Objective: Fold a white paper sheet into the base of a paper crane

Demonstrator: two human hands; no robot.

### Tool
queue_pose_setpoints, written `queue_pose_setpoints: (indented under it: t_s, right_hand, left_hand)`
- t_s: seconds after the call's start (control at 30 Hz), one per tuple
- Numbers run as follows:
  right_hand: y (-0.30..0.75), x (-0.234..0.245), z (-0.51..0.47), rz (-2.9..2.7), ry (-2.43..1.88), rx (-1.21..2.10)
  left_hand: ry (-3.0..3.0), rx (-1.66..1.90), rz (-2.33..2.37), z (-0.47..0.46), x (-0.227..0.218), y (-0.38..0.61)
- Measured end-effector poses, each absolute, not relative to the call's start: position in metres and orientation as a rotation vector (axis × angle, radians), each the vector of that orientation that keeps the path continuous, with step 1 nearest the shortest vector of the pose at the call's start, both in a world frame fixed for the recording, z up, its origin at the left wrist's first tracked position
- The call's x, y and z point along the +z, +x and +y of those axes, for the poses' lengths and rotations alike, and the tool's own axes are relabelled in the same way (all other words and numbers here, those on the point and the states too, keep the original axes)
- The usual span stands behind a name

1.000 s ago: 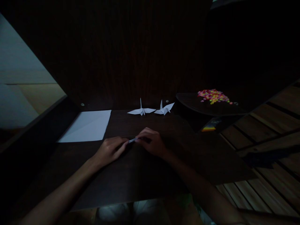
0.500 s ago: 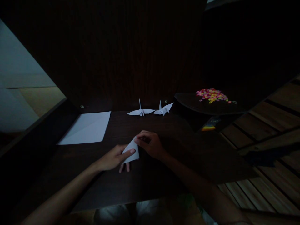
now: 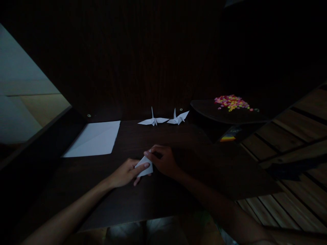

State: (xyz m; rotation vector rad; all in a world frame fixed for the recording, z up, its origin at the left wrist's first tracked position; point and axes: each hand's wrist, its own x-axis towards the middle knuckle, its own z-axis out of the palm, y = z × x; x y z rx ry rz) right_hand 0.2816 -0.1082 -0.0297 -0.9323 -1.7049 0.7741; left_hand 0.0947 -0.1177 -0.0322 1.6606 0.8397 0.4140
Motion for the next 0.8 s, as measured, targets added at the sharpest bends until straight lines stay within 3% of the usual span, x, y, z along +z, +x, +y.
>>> queue_pose_setpoints:
  t_s: [0.47,0.8]
  right_hand:
    - [0.273,-0.031,-0.115,-1.625,-1.094,0.533]
    - [0.275,-0.024,-0.119,-1.643,-1.037,0.624]
  left_hand:
    - [1.902,0.53,1.078,-0.125,-0.025,0.1]
    - [1.871,0.541,1.077,-0.126,-0.025,0.101]
